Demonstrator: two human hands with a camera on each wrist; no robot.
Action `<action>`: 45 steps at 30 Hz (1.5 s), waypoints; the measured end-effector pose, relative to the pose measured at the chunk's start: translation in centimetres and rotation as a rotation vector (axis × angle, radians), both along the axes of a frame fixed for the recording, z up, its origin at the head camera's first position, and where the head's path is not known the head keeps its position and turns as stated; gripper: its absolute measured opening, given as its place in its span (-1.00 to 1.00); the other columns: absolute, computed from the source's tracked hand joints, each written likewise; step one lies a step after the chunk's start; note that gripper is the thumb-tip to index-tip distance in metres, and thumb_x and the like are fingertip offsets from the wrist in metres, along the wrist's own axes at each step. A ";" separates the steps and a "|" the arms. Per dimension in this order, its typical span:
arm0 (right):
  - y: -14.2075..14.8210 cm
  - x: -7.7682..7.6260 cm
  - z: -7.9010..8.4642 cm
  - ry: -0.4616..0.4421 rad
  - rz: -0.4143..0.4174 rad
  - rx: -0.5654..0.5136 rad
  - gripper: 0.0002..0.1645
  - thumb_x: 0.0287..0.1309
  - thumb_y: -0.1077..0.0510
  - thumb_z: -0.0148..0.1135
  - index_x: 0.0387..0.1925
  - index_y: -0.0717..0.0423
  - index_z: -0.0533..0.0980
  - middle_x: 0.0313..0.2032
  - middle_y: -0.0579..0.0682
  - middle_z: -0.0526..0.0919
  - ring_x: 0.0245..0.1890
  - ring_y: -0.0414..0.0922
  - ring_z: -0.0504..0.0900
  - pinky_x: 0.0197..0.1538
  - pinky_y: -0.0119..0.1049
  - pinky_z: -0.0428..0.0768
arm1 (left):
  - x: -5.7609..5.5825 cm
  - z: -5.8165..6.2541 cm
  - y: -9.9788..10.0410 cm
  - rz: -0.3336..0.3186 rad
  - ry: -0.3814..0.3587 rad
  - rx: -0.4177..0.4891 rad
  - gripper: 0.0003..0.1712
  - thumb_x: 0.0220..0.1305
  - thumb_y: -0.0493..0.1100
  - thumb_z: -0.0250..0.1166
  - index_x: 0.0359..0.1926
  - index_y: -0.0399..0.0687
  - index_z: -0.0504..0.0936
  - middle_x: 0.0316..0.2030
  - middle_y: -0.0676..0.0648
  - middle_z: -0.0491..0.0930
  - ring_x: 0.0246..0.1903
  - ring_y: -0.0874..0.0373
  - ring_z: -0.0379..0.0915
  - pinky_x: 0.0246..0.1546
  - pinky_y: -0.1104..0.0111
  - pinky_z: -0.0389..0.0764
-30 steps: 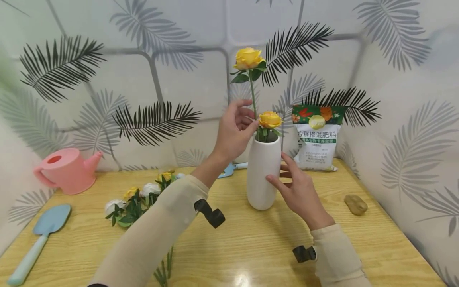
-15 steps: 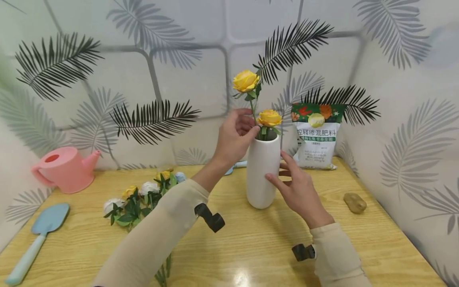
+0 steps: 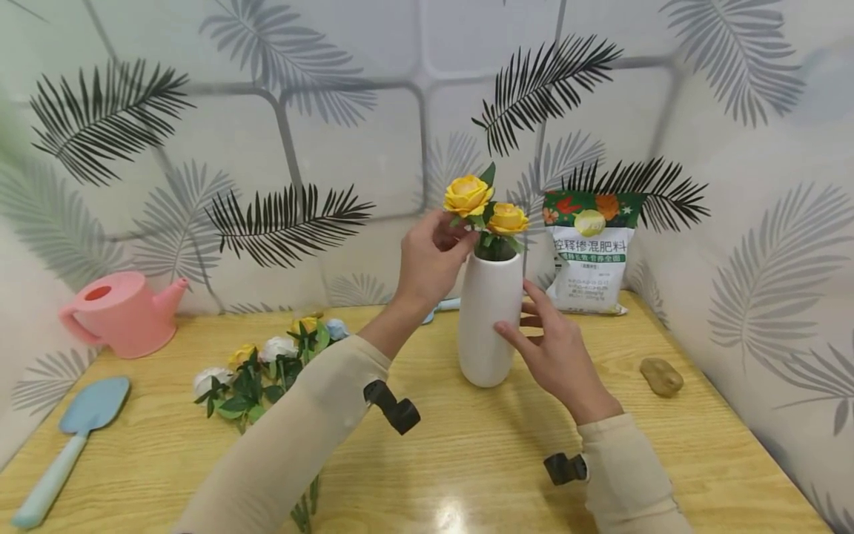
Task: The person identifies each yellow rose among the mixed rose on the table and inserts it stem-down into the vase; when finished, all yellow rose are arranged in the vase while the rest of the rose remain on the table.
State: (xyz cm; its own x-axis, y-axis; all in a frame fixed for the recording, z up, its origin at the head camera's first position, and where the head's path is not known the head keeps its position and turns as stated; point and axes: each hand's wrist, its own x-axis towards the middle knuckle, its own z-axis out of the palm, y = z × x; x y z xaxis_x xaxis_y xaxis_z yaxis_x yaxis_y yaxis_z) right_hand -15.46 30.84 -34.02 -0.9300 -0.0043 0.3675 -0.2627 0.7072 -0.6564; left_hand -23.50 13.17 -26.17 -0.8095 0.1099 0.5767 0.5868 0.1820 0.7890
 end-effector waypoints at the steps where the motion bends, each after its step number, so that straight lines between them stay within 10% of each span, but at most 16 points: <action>1: 0.0 0.0 0.0 0.000 0.000 -0.001 -0.07 0.37 -0.04 0.25 0.58 0.07 0.03 0.25 0.40 0.52 0.13 0.30 0.63 0.02 0.18 0.66 | 0.0 0.0 0.0 0.007 -0.008 0.000 -0.79 0.30 -0.27 0.37 -0.10 -0.30 0.63 -0.28 -0.22 0.73 -0.34 0.02 0.64 -0.35 0.56 0.59; 15: 0.0 0.0 -0.1 0.017 0.005 0.002 -0.06 0.37 -0.02 0.26 0.58 0.12 0.04 0.22 0.41 0.53 0.10 0.29 0.65 0.01 0.17 0.67 | -0.3 -1.0 -0.1 -0.051 -0.141 0.064 -0.82 0.23 -0.24 0.45 -0.19 -0.26 0.70 -0.27 -0.20 0.73 -0.31 0.08 0.67 -0.29 0.51 0.64; 31: -0.1 -0.1 -0.1 -0.022 -0.007 0.014 -0.04 0.39 -0.12 0.21 0.59 0.08 -0.02 0.27 0.41 0.49 0.15 0.32 0.61 0.05 0.21 0.64 | 0.0 -2.2 -2.4 -0.136 -0.133 -0.020 -0.82 0.29 -0.20 0.41 -0.20 -0.25 0.70 -0.31 -0.21 0.71 -0.47 0.22 0.57 -0.38 0.51 0.63; 45: -0.3 0.0 -0.1 0.005 -0.011 0.032 -0.07 0.39 -0.07 0.23 0.58 0.11 0.02 0.24 0.43 0.51 0.13 0.32 0.63 0.03 0.21 0.65 | 1.3 -5.9 -6.3 -0.190 -0.241 0.093 -0.82 0.27 -0.29 0.41 -0.14 -0.29 0.69 -0.28 -0.30 0.70 -0.47 0.07 0.61 -0.45 0.52 0.55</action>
